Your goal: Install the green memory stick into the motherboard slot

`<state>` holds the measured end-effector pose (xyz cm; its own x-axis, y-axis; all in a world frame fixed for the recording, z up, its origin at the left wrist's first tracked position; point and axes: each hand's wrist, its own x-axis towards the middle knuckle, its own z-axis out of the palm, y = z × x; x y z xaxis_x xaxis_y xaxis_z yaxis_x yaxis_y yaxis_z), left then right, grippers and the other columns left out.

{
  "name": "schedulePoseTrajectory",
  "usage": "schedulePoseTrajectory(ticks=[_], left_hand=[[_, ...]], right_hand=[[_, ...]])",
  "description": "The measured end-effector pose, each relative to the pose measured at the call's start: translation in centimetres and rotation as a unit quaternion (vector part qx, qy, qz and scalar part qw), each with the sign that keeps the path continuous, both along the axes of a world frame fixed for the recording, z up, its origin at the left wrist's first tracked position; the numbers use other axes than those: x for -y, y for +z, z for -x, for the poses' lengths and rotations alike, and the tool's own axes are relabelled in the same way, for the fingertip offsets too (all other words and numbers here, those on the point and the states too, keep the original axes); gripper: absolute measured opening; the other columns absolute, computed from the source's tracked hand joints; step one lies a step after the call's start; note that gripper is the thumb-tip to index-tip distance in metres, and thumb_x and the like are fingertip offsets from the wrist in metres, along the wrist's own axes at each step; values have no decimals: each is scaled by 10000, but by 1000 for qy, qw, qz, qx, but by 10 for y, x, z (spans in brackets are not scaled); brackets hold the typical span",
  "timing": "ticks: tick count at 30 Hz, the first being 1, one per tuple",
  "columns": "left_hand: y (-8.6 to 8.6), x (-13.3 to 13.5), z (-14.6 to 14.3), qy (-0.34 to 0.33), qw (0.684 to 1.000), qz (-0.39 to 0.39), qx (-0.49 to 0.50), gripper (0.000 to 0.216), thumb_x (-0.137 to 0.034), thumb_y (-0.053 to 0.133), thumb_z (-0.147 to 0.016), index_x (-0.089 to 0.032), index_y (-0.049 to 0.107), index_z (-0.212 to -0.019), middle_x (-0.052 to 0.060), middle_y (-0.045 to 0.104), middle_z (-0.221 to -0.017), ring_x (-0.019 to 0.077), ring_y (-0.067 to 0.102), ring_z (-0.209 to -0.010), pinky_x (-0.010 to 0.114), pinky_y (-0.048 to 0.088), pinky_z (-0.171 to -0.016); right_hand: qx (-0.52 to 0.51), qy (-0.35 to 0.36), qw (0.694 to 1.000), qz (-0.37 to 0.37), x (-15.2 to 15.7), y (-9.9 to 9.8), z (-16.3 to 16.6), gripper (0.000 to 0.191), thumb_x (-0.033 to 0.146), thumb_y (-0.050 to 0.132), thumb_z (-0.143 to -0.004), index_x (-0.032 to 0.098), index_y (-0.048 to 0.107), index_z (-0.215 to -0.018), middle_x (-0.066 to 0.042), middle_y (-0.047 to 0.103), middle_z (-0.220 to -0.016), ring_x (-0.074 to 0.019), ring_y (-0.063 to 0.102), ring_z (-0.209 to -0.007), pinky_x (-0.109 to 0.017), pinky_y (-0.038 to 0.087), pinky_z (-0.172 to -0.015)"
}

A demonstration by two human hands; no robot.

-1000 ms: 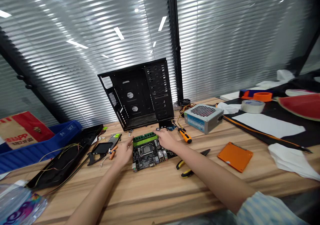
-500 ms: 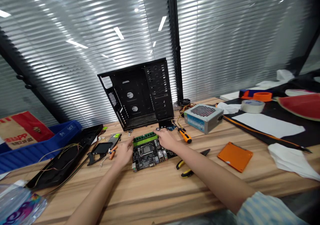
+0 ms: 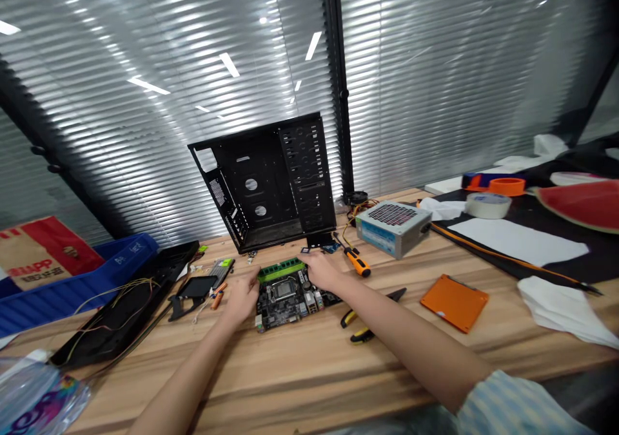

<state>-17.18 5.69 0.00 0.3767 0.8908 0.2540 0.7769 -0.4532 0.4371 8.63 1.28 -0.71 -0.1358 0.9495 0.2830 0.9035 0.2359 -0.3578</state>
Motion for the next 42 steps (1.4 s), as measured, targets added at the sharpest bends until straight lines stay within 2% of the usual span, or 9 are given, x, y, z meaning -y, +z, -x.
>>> schedulePoseTrajectory(ticks=[8, 16, 24, 30, 36, 42], left_hand=[[2, 1, 0, 2, 1000, 10, -1, 587, -256, 367, -854, -55, 548, -1374, 131, 612, -1350, 263, 580, -1245, 376, 424, -1075], [2, 2, 0, 4, 999, -9, 41, 594, -293, 384, -858, -54, 547, -1378, 121, 740, -1058, 271, 670, -1021, 377, 490, -947], [2, 1, 0, -4, 999, -4, 33, 593, -286, 396, -855, -39, 552, -1371, 164, 666, -1260, 296, 620, -1169, 402, 456, -1021], [1, 0, 0, -12, 999, -16, 30, 567, -287, 385, -856, -39, 600, -1318, 150, 671, -1256, 280, 632, -1166, 382, 461, -1040], [-2, 0, 0, -15, 999, -28, 12, 552, -269, 387, -854, -40, 612, -1302, 146, 643, -1300, 268, 610, -1210, 378, 458, -1061], [2, 3, -2, -12, 998, -44, -35, 528, -213, 389, -848, -59, 624, -1296, 140, 646, -1296, 262, 604, -1222, 388, 451, -1080]], right_hand=[[1, -8, 1000, -3, 1, 1, 0, 625, 54, 456, -819, 250, 552, -1405, -114, 663, -1251, -227, 630, -1113, -315, 458, -951], [-20, -14, 999, -32, 0, 0, 0, 600, 68, 444, -829, 230, 570, -1393, -103, 665, -1244, -224, 619, -1120, -299, 456, -967], [-10, -23, 1000, -18, -2, -1, 0, 578, 70, 485, -810, 237, 618, -1347, -94, 665, -1257, -214, 609, -1145, -290, 434, -1009], [-3, -29, 999, -19, 1, 2, 1, 525, 78, 463, -809, 253, 678, -1255, -95, 692, -1184, -227, 644, -1083, -299, 476, -929], [-7, -39, 999, 7, 4, 5, 1, 559, 84, 467, -814, 292, 645, -1302, -97, 688, -1183, -225, 650, -1071, -299, 477, -909], [-5, -34, 999, -5, 5, 6, 2, 592, 70, 466, -804, 314, 636, -1316, -90, 691, -1179, -227, 660, -1041, -306, 486, -880]])
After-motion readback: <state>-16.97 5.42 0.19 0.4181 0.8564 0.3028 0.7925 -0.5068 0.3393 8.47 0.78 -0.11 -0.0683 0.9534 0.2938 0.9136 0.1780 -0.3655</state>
